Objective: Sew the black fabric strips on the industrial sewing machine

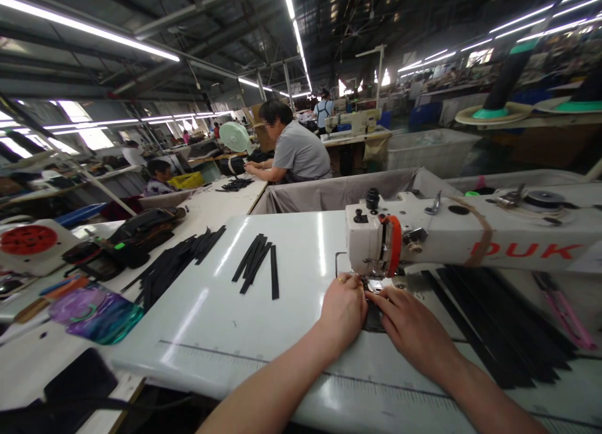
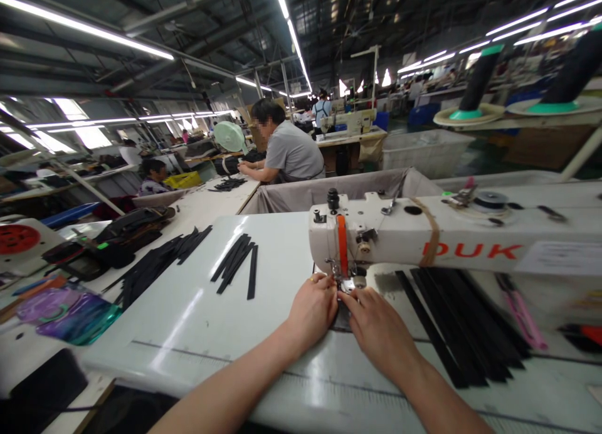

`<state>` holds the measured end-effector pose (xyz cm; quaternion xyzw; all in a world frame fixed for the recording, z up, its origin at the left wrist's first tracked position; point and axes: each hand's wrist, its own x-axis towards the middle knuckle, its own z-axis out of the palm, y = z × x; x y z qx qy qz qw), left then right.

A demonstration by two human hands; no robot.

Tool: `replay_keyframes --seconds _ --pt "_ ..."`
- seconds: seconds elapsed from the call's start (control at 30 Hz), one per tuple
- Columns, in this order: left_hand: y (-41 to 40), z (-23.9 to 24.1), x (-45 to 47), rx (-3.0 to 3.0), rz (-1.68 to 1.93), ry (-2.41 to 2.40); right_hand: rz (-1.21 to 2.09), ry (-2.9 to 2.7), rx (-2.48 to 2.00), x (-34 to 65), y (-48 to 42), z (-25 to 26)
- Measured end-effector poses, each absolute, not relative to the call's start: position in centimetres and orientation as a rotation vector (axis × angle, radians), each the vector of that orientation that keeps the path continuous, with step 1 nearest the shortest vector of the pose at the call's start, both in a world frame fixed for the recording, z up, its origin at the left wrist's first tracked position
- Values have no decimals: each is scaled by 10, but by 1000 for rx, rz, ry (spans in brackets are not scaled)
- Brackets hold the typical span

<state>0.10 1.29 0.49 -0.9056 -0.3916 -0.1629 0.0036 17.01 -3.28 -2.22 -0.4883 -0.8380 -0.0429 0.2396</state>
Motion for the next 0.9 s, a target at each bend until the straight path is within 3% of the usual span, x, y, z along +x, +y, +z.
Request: replay_keyframes --seconds 0.33,0.5,0.63,0.9 --pt "34 -3 -9 -2815 -1038 -1504 -123 -2297 -1313 171 -33 -23" --pt "46 -5 -16 -2811 -753 -1547 -108 -2306 -1330 171 -33 -24" --pt "50 0 -25 -2558 -751 -1744 -103 -2300 -1329 171 -34 -22" --pt "13 15 -16 -2821 -643 -1718 -109 -2320 -1273 171 -35 -18"
